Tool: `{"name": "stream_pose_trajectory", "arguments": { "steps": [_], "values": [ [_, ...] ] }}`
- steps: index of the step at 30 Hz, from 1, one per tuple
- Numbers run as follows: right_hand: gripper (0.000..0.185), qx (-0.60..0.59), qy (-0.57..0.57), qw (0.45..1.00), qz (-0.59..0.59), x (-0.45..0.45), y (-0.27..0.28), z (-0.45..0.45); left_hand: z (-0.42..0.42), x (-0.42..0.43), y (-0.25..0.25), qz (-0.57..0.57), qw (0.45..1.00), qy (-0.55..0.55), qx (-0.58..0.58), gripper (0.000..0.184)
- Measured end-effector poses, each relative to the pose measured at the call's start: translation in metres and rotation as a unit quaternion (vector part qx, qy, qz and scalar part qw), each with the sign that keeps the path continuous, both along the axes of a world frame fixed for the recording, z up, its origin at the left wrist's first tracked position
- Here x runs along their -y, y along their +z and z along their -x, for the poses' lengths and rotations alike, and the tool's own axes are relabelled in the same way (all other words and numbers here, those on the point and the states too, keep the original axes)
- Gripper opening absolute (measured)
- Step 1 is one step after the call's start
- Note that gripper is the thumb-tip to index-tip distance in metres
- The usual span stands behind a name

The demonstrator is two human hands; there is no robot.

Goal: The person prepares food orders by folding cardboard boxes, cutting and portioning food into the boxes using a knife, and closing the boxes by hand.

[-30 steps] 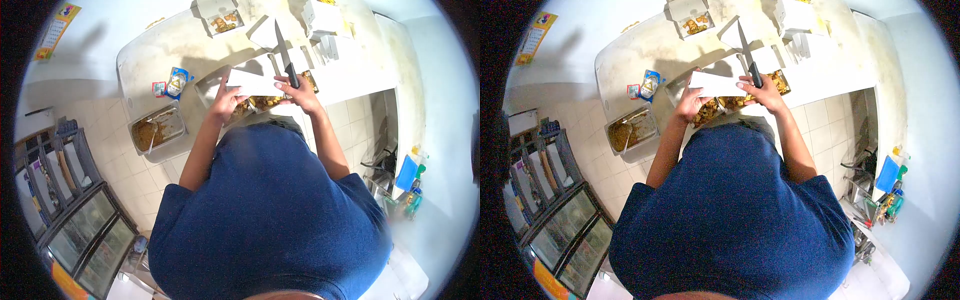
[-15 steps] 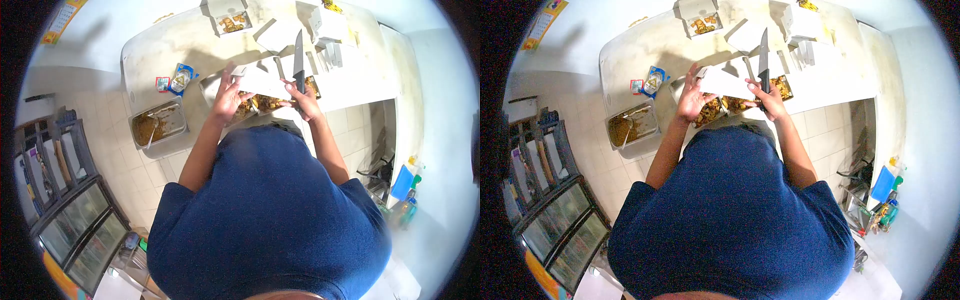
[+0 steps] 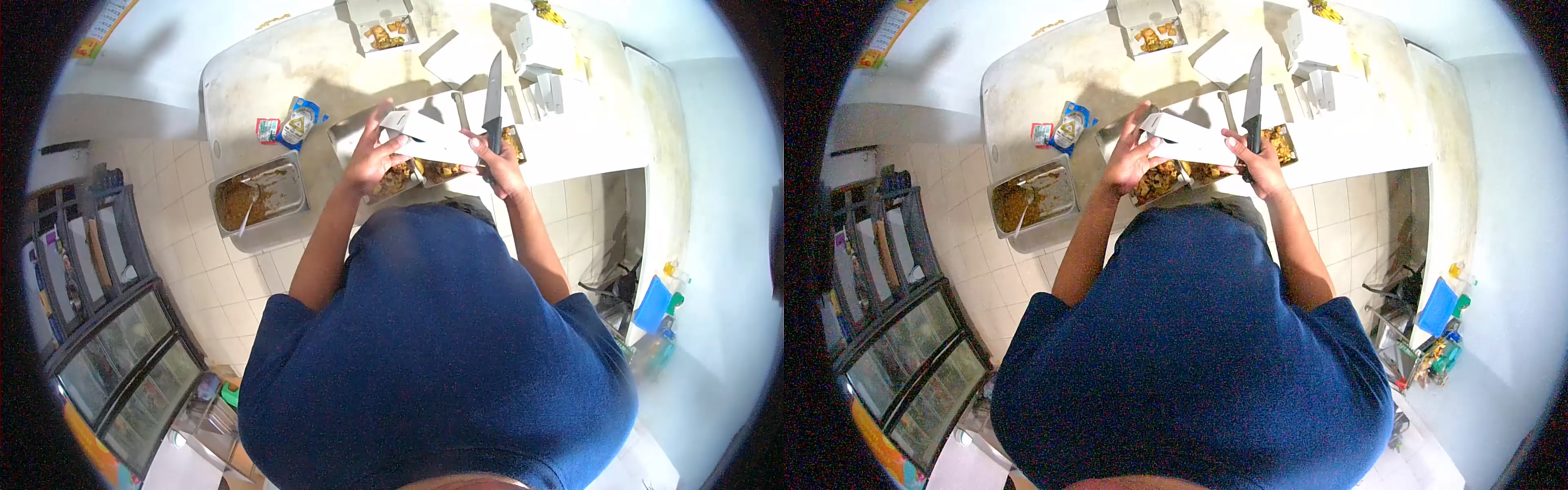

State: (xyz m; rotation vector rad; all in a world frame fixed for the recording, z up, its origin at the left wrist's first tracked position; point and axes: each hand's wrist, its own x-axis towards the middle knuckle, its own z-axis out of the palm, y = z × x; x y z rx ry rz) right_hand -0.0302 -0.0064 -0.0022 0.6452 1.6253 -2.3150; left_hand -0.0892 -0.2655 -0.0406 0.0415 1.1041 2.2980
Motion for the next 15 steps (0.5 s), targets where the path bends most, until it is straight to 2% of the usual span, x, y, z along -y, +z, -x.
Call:
{"name": "stream_pose_trajectory", "arguments": {
  "steps": [4, 7, 10, 13, 15],
  "values": [
    [0.028, -0.021, -0.003, 1.0, 0.012, 0.0, -0.009, -0.003, 0.001, -0.001, -0.008, -0.058, 0.998, 0.021, 0.032, 0.072],
    [0.028, -0.028, -0.007, 0.999, 0.02, 0.002, -0.008, -0.003, -0.003, 0.001, -0.014, 0.019, 0.997, -0.005, -0.08, 0.07],
    [0.029, -0.023, -0.001, 1.0, 0.006, 0.001, -0.008, -0.005, -0.005, -0.004, -0.021, 0.023, 0.999, 0.008, -0.024, 0.075],
    [0.028, -0.031, 0.024, 0.999, -0.034, 0.0, -0.017, -0.006, -0.008, -0.01, -0.026, 0.125, 0.991, 0.02, -0.045, 0.073],
    [0.027, -0.064, 0.044, 0.995, -0.055, 0.003, -0.017, -0.007, -0.011, -0.009, -0.025, 0.067, 0.997, 0.012, -0.035, 0.071]
  ]
}}
